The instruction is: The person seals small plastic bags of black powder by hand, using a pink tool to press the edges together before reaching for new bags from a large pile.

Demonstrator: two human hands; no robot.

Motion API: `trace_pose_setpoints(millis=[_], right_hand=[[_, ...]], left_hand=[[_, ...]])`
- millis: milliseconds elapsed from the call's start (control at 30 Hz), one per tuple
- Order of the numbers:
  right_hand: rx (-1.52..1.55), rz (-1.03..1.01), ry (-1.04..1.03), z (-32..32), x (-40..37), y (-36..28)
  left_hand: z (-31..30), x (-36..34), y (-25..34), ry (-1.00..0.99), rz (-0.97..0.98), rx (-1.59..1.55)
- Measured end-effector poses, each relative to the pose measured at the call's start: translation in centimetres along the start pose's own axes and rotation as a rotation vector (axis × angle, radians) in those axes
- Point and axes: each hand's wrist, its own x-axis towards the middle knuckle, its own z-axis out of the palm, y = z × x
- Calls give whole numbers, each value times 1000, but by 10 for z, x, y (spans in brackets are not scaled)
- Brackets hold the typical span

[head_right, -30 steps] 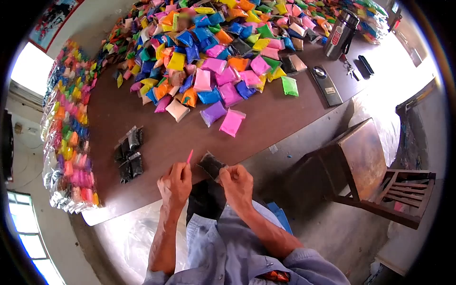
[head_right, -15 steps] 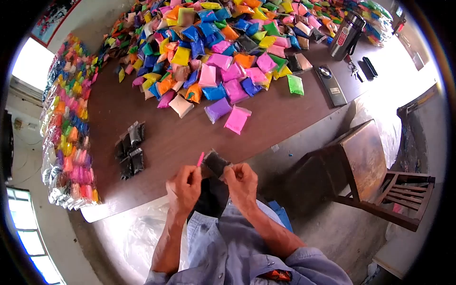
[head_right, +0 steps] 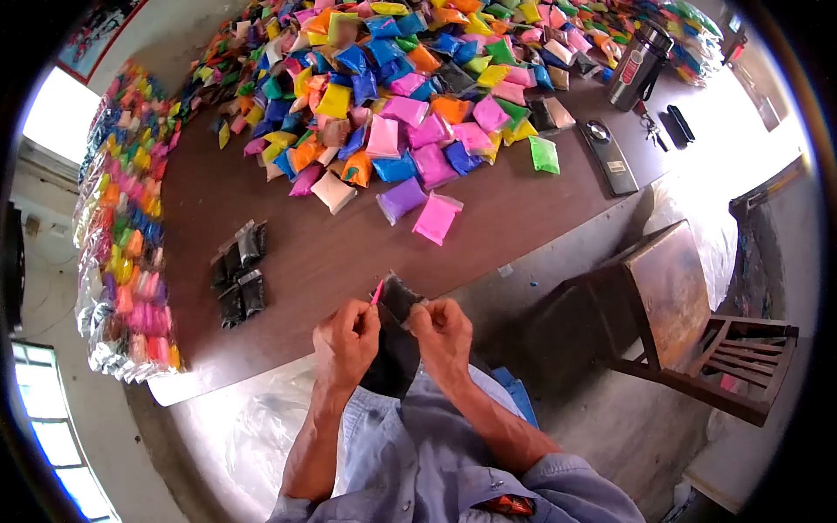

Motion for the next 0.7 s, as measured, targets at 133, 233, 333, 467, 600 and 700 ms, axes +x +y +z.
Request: trace_pose_setpoints(millis=[133, 233, 333, 467, 600, 700], right_hand=[[4, -9, -2, -2, -1, 1], [29, -10, -13, 0, -1, -4], [9, 5, -8, -2, -2, 2], [32, -26, -8, -1, -3, -1], [-191, -131, -17, -10, -8, -13], [-373, -524, -7, -11, -6, -14]], left_hand=[[1, 6, -17, 9, 55, 164], [-5, 10, -14, 8, 12, 119], [-8, 7, -2, 14, -20, 4], [-6, 4, -13, 20, -16, 83], [-12, 7, -15, 52, -41, 44], [-17, 2, 7, 75, 10, -23]])
